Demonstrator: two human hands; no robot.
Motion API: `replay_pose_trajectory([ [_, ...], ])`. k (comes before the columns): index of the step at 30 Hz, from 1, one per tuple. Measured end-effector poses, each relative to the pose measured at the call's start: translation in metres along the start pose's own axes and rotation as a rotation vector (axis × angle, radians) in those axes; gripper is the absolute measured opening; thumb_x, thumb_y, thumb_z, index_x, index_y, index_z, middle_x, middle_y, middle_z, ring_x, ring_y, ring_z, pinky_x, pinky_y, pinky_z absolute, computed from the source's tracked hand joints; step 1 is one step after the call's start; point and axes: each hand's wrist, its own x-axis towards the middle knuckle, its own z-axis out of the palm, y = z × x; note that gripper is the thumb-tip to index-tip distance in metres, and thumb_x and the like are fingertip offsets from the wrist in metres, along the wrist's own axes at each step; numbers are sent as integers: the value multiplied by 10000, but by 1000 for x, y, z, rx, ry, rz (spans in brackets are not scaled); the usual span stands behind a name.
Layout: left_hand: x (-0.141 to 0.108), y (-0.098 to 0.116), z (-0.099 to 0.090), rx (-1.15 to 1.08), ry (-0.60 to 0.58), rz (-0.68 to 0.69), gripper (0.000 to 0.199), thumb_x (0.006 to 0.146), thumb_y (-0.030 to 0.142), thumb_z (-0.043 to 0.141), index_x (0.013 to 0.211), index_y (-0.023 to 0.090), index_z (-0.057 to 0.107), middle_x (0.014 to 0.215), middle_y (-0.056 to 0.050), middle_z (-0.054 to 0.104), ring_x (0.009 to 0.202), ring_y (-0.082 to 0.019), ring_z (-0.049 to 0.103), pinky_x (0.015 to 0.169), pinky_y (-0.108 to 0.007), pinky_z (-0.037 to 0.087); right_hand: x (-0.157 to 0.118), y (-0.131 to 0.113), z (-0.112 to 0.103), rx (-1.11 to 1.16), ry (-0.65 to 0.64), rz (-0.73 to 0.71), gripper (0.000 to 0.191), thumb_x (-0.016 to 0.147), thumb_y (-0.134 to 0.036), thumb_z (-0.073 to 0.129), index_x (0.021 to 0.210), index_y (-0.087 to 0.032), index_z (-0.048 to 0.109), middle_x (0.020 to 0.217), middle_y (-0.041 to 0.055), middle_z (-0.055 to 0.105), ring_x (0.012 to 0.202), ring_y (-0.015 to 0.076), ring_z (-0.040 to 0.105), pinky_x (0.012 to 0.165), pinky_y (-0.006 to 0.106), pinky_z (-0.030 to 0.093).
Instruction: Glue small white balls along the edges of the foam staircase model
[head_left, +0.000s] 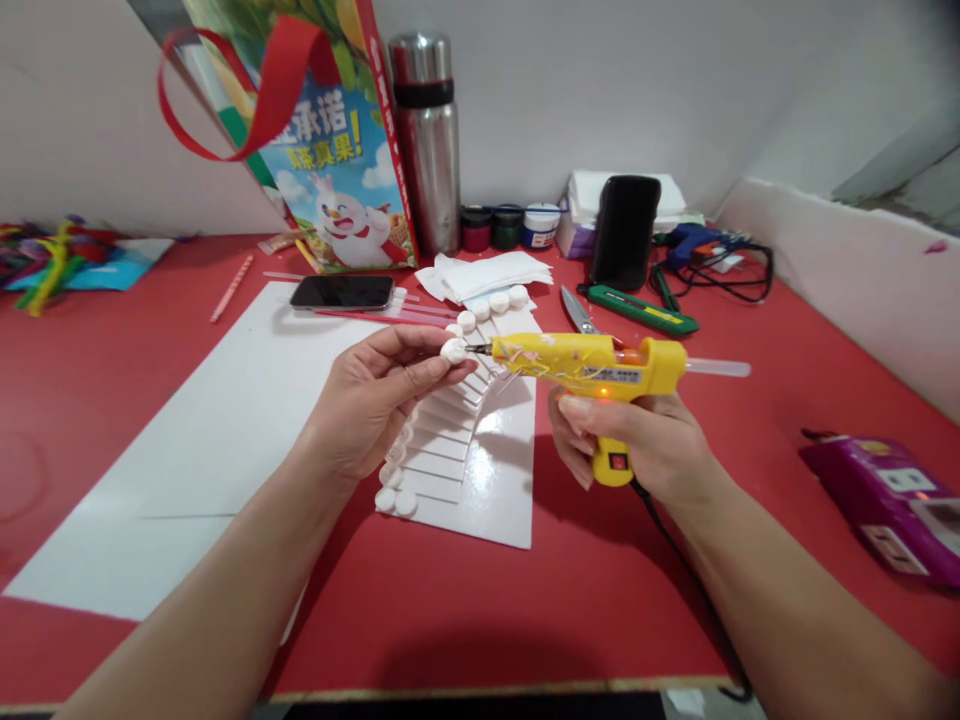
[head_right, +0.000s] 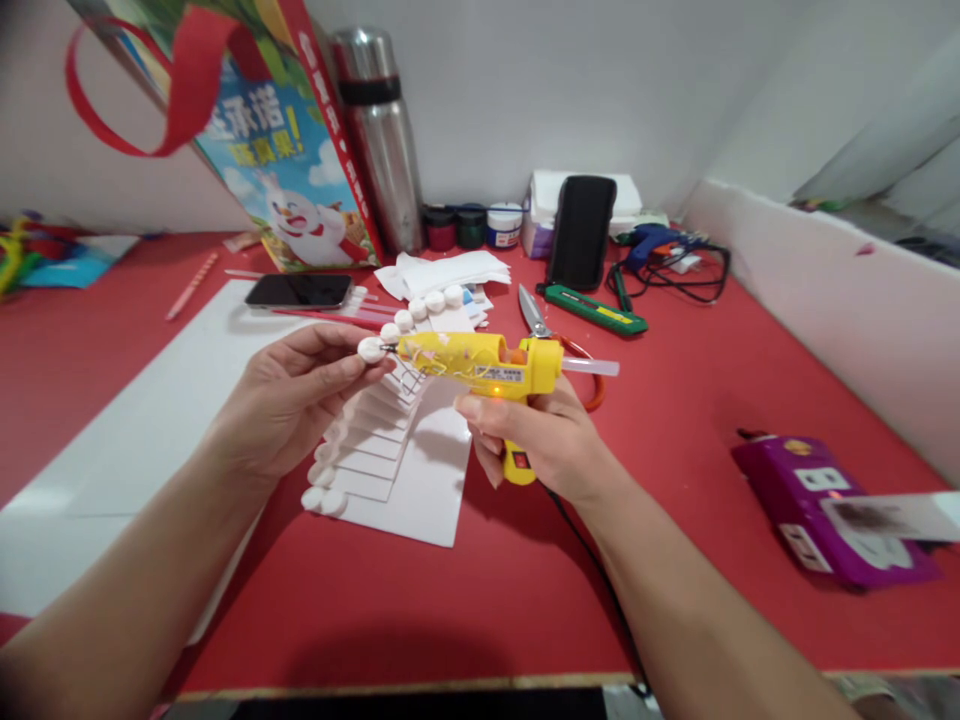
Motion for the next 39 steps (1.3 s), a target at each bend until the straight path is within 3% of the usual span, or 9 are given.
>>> replay_pose_trajectory([
  [7, 1, 2, 2, 79, 62, 89, 165, 774, 156, 842, 928, 178, 786, 895, -32, 783, 848, -144, 748, 895, -275, 595, 2, 1, -1, 113, -54, -8, 265, 840, -315, 720, 642, -175, 612, 549, -27, 508, 391, 123, 548, 355, 243, 391],
  [15, -4, 8, 0, 215, 79, 139, 217, 745, 197, 866, 952, 208, 800, 937, -34, 779, 863, -169, 716, 808, -273, 571, 7, 0, -3, 123, 83, -26, 196, 844, -311, 701, 723, -160, 671, 619, 10, 614, 410, 117, 566, 385, 248, 424],
  [22, -16, 32, 8, 521, 62, 285, 172, 769, 235, 857, 933, 203, 818, 991, -53, 770, 938, -204, 695, 866, -289, 554, 11, 1, -3, 158, 159, -59, 216, 806, -334, 711, 693, -155, 667, 590, 14, 607, 385, 124, 558, 361, 242, 397],
  [27, -34, 54, 0, 891, -24, 284, 183, 802, 259, 826, 983, 250, 799, 974, -29, 759, 908, -198, 675, 810, -259, 528, 8, -1, -5, 195, 167, -59, 209, 854, -305, 691, 716, -148, 676, 619, 30, 618, 414, 127, 585, 389, 238, 369],
  [31, -57, 47, -14, 1066, -69, 220, 139, 826, 260, 783, 963, 234, 771, 922, -45, 736, 782, -186, 645, 709, -267, 497, 6, -2, -3, 212, 180, -90, 199, 843, -280, 691, 704, -139, 669, 604, 29, 614, 404, 122, 573, 383, 236, 361],
  [39, -88, 25, -20, 1322, -142, 200, 126, 942, 317, 638, 1043, 242, 647, 971, -49, 670, 772, -177, 608, 669, -287, 460, 7, -3, 0, 222, 179, -96, 193, 819, -279, 700, 698, -138, 650, 596, 27, 610, 392, 120, 564, 374, 234, 370],
])
